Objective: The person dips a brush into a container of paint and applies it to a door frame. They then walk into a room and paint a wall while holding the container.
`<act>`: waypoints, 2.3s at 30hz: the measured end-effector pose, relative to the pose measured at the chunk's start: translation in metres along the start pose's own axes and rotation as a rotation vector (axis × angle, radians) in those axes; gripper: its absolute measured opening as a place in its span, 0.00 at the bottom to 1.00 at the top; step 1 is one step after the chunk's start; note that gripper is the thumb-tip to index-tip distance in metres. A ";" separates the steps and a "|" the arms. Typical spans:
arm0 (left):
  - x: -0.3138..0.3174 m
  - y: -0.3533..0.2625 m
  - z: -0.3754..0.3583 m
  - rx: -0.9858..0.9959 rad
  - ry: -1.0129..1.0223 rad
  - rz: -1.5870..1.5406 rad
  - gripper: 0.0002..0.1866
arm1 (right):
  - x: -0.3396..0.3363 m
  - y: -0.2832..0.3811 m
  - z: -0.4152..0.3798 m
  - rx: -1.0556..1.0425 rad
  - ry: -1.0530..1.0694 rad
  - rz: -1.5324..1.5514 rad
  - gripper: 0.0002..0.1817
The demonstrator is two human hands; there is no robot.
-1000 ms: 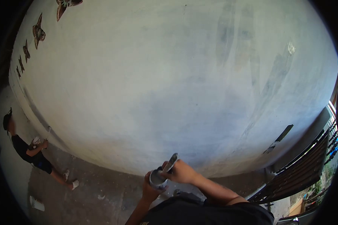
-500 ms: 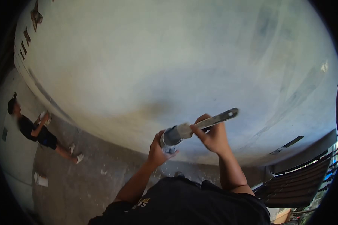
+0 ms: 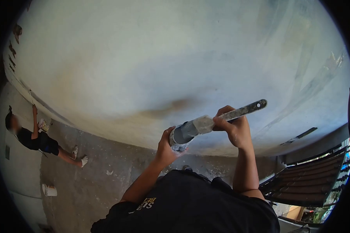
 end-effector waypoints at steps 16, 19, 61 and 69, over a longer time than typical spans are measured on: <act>-0.014 0.018 -0.002 0.025 0.112 -0.123 0.51 | 0.020 0.015 -0.022 0.018 -0.203 -0.071 0.09; -0.004 0.042 -0.012 0.034 0.118 -0.119 0.50 | 0.024 -0.020 -0.035 0.082 -0.183 -0.118 0.08; -0.131 0.073 -0.117 0.006 0.082 -0.228 0.52 | 0.153 0.023 -0.145 0.010 -0.265 0.006 0.14; -0.126 0.067 -0.121 0.064 0.045 -0.200 0.51 | 0.151 -0.008 -0.152 0.123 -0.216 0.164 0.13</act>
Point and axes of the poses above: each hand's wrist, its own z-axis towards the middle knuckle, its own x-axis out of the palm, y = z × x, the point moved 2 cm from there along z, towards the middle knuckle, and after that the axes turned 15 degrees about -x, right-handed, at the moved point
